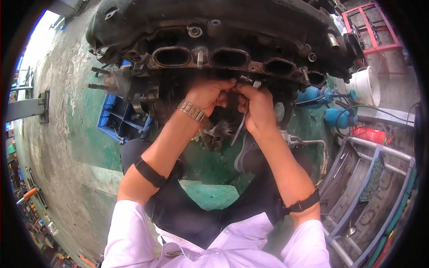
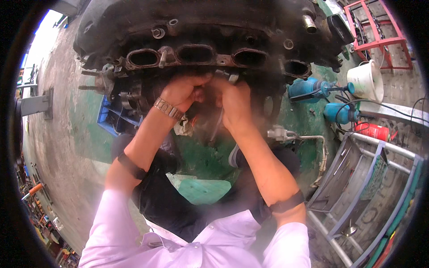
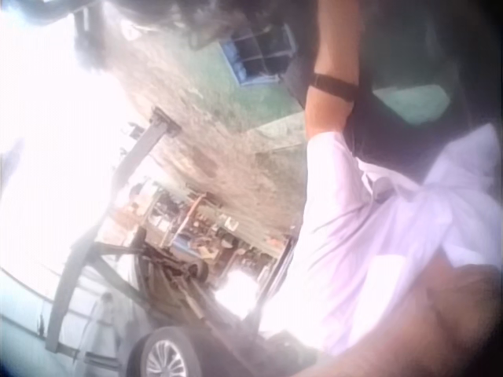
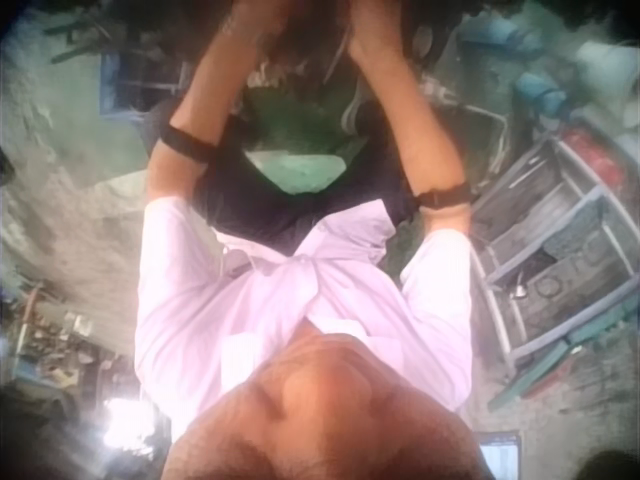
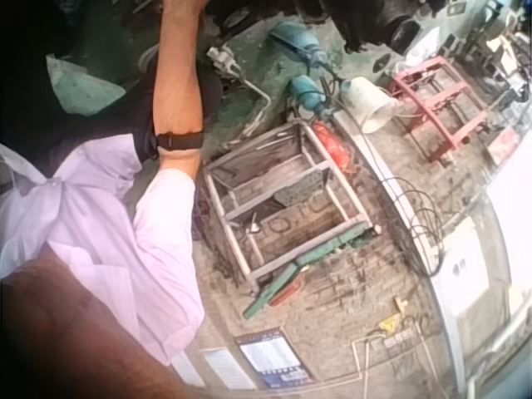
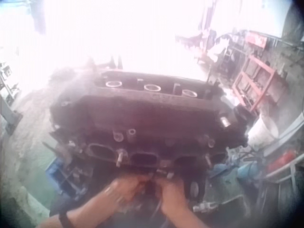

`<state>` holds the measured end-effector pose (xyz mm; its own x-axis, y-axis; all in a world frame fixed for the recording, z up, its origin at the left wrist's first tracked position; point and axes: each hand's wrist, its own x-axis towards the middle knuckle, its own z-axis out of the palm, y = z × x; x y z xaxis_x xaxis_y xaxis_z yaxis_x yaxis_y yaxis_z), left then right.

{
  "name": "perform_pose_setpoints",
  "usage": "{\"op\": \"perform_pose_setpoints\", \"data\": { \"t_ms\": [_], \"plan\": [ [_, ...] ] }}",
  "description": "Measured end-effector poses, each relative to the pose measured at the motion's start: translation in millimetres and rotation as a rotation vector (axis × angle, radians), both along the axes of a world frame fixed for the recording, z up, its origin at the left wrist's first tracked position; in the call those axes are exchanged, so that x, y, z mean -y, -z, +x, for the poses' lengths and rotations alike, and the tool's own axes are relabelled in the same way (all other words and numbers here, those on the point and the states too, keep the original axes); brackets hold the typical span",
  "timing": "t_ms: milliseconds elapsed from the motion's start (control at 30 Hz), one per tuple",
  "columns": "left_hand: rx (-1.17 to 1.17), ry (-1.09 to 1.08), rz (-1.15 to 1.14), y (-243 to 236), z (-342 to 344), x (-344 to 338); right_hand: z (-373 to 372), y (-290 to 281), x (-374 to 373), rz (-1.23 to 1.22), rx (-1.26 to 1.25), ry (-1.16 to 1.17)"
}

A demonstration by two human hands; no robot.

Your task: The person uses a ratchet and socket to loosen and remove a bolt from the engine block, then inserts a new bolt and tightens it. The person works on the underside of the engine, adjusting the tool and repositioning hands as needed.

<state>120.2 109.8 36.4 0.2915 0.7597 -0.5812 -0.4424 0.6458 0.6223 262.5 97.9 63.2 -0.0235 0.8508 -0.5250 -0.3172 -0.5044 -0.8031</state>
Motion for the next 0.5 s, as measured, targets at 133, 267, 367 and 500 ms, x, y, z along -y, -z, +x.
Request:
{"op": "perform_pose_setpoints", "data": {
  "t_ms": [133, 267, 367, 500],
  "plan": [
    [0.045, -0.038, -0.006, -0.8, -0.3, -1.3, -2.8, 0.7, 0.5, 0.043, -0.026, 0.012],
    [0.017, -0.047, 0.003, -4.0, -0.2, 0.0, -5.1, 3.2, 0.7, 0.072, 0.005, 0.024],
    [-0.007, -0.063, 0.003, -4.0, -0.7, -0.3, -6.2, 3.2, 1.6, 0.068, 0.024, 0.02],
    [-0.045, -0.145, -0.016, 1.5, 2.7, -1.5, -8.4, -0.3, 2.9, 0.045, 0.005, 0.027]
  ]
}}
